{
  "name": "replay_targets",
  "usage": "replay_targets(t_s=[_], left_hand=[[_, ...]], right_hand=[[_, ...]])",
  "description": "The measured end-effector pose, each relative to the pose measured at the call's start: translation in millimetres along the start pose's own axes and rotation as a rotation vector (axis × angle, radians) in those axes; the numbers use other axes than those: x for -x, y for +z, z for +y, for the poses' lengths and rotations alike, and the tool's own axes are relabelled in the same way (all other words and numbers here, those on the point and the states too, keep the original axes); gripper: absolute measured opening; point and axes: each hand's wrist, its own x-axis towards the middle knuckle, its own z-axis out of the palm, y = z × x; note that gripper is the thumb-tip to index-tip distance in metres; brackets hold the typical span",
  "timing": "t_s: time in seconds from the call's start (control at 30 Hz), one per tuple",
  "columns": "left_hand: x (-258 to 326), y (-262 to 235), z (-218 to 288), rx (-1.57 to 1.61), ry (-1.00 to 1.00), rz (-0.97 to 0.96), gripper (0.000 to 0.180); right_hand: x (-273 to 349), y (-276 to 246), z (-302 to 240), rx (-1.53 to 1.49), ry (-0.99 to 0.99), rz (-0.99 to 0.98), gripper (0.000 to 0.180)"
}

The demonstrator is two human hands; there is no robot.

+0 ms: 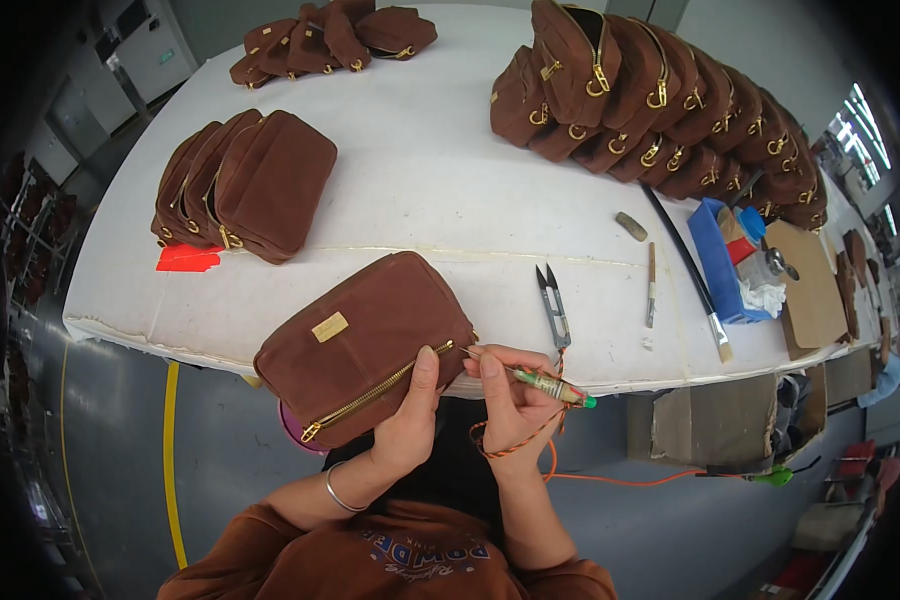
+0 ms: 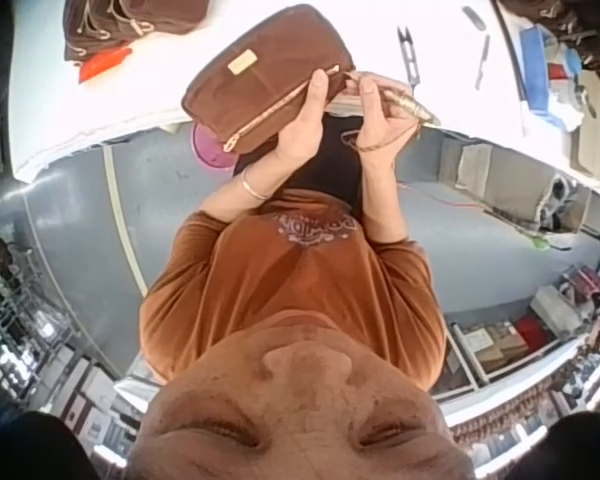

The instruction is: Trimming loose threads and inspecting several finished brown leather bags on a workshop bench.

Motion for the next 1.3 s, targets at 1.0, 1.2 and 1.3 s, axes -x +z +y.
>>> replay_targets(t_s=[1.0,1.2,1.3], left_hand=[[0.6,-0.5,-1.3,0.037,-0.014,0.02,0.029],[2.0,-0.4,2.3,-0.02,-0.028,0.023,0.029],[3.4,3.6,12.9,-0.13,0.01,-0.014,0.029]], right_hand=[[-0.6,1.4,-0.2,-0.011,0.008,-0.01,0.011],[5.0,4.9,7.5,0.087,-0.131,0.02,0.012],[7.4,6.7,11.4,0.24,-0.277,0.044,0.013]])
